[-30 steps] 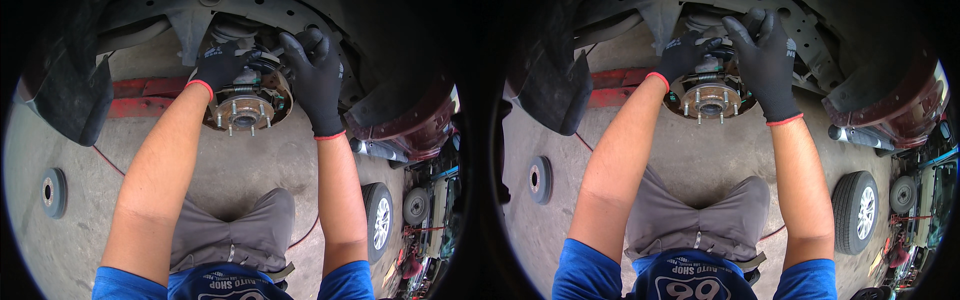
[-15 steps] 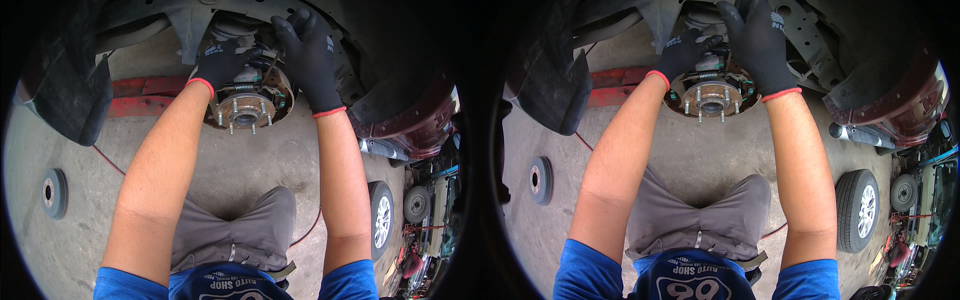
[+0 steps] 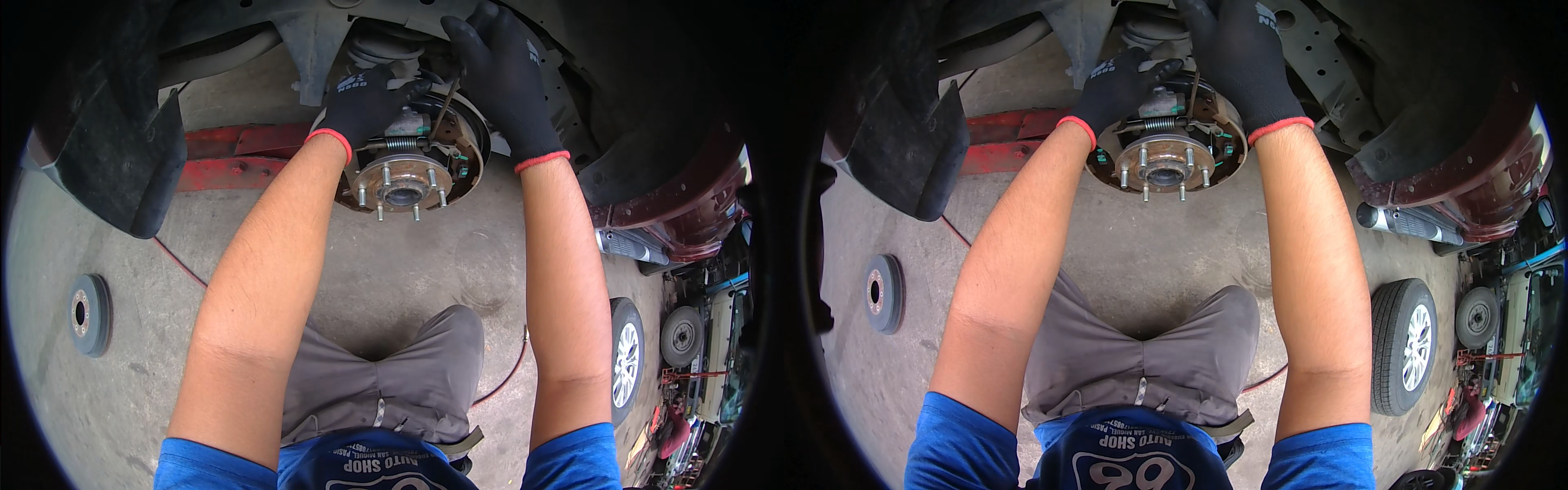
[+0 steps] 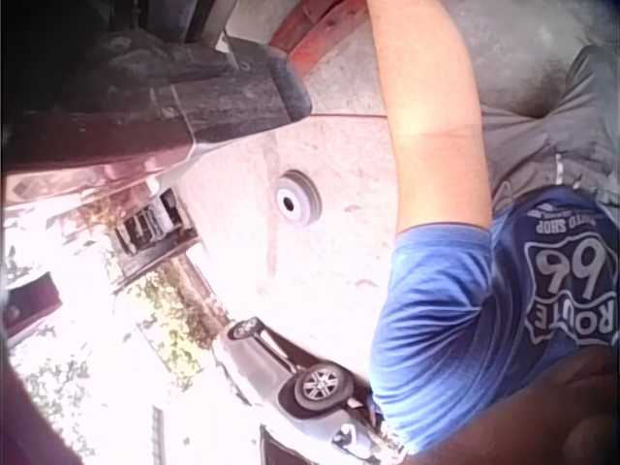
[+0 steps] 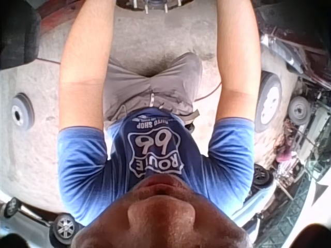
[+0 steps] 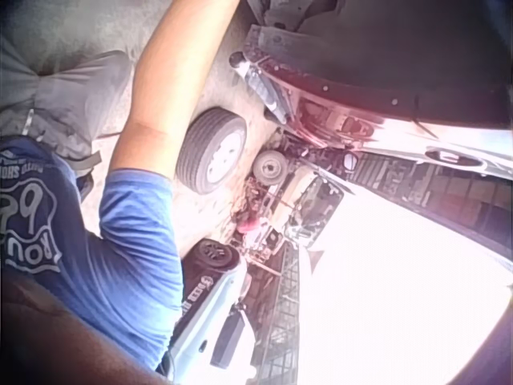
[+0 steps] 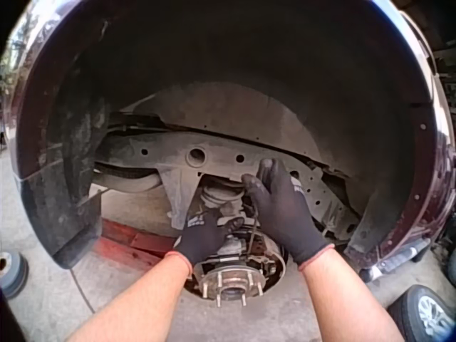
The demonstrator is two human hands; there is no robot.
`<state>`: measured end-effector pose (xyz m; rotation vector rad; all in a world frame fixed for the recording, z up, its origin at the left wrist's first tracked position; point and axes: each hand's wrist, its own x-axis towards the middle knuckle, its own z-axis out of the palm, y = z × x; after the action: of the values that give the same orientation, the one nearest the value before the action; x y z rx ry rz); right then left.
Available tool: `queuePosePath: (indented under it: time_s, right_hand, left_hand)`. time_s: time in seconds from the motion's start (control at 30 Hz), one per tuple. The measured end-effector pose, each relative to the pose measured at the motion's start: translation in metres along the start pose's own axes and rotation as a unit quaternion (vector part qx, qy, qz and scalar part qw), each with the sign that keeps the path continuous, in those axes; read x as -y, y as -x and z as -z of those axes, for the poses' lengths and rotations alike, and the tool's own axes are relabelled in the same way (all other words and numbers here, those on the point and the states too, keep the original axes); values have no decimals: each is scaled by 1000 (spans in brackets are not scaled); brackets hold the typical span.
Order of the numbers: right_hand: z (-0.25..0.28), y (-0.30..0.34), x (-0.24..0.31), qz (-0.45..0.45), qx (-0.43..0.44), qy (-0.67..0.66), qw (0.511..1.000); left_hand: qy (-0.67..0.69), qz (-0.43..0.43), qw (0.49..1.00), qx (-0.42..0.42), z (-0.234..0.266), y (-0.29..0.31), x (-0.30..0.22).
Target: The person cleans a brake rotor with compressed air, then cleans the brake assembly on the car hub. They install the cleaned rotor onto the hub and mount a tire onto the wheel studs.
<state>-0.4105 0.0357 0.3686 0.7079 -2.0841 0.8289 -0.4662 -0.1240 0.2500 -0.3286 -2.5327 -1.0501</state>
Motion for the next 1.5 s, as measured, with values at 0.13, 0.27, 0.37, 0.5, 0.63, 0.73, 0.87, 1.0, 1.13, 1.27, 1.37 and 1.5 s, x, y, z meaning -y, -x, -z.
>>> queuePosePath:
  time_s: [0.13,0.27,0.37,0.5,0.63,0.73,0.87,1.0,1.13,1.27,1.37,1.5]
  right_hand:
    - [-2,-2,-7,-9,14,45,999]
    - [-2,-5,-12,8,-3,31,999]
    - [5,0,-13,199,-6,196,960]
    - [19,25,-14,-20,27,94,995]
    - [27,41,-19,234,9,258,937]
    - [25,41,-20,185,19,247,951]
    - [13,29,-10,133,20,175,975]
    - [5,23,5,-45,10,1,999]
    - [4,13,4,15,16,58,998]
    - [-2,2,-9,55,-9,91,994]
    - [-8,-3,-13,52,-21,64,996]
    - [-6,1,-7,41,-28,62,997]
  left_hand:
    - [-7,2,1000,-4,0,0,-1]
    - [6,12,1000,23,1,0,-1]
    - [9,3,1000,-2,1,1,-1]
    - [-3,-15,1000,-22,0,1,-1]
    - [-14,0,1000,-3,-1,-1,1]
    - [-10,-16,1000,-8,-2,-1,2]
    - [-9,-2,1000,-8,-3,-1,3]
    - [-12,-4,1000,-12,-3,-1,3]
    - [-14,-21,1000,-10,-3,-1,5]
    - [-6,-17,1000,-9,-3,-2,5]
    - [-11,-7,1000,-3,-2,-2,3]
    - [7,4,1000,9,0,-2,1]
